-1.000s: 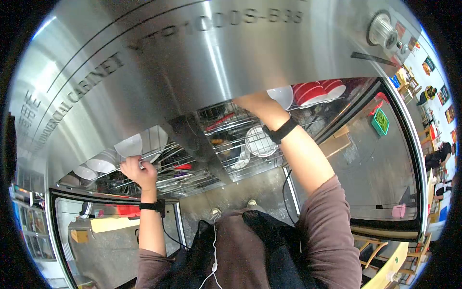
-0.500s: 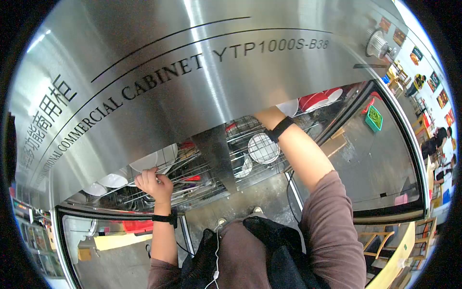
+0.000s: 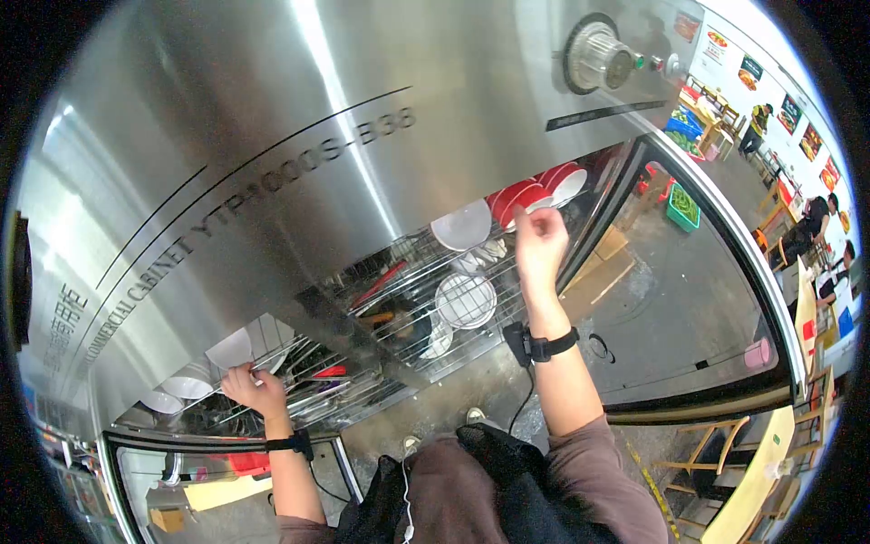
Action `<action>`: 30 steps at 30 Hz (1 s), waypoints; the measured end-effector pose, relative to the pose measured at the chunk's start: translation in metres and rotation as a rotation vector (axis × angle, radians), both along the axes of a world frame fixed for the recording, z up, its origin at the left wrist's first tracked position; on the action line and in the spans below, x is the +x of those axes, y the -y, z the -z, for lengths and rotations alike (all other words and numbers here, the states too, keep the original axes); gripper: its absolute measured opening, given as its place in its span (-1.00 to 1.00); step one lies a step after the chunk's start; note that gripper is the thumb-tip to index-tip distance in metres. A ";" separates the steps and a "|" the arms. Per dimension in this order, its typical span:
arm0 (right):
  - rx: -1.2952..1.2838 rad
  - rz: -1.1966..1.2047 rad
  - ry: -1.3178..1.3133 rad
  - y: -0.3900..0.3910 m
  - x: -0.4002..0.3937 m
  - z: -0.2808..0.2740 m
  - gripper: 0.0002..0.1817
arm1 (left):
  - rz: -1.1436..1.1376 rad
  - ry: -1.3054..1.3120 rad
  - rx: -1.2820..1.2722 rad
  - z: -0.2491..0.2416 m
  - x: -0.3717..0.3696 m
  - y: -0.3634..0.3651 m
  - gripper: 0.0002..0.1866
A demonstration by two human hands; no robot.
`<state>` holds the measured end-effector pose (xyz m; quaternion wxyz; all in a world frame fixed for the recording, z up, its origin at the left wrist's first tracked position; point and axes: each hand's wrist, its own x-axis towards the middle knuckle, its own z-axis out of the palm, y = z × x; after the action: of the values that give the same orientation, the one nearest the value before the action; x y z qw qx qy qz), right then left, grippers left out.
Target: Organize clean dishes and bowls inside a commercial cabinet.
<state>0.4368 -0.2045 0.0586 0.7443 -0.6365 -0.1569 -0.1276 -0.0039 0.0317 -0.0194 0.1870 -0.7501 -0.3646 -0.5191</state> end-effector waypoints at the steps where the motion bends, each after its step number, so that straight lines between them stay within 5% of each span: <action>1: 0.121 -0.063 -0.191 0.008 0.006 -0.001 -0.77 | -0.002 0.007 -0.003 -0.003 0.003 0.004 -0.87; 3: 0.256 -0.200 -0.408 0.019 0.015 -0.006 -0.76 | -0.031 -0.013 -0.023 -0.001 0.003 0.003 -0.88; 10: 0.036 -0.405 -0.385 0.011 0.041 0.006 -0.83 | -0.085 -0.021 -0.069 -0.005 0.007 0.010 -0.90; 24: 0.694 -0.364 -0.435 0.020 0.022 0.007 -0.89 | -0.095 -0.013 -0.082 -0.003 0.007 0.011 -0.86; 30: 0.394 -0.659 -0.226 0.026 -0.017 -0.027 -0.78 | -0.038 -0.011 -0.038 -0.005 0.005 0.008 -0.88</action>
<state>0.4193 -0.2303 0.0860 0.8658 -0.4071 -0.2420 0.1612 0.0008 0.0238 -0.0144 0.1844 -0.7492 -0.3878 -0.5043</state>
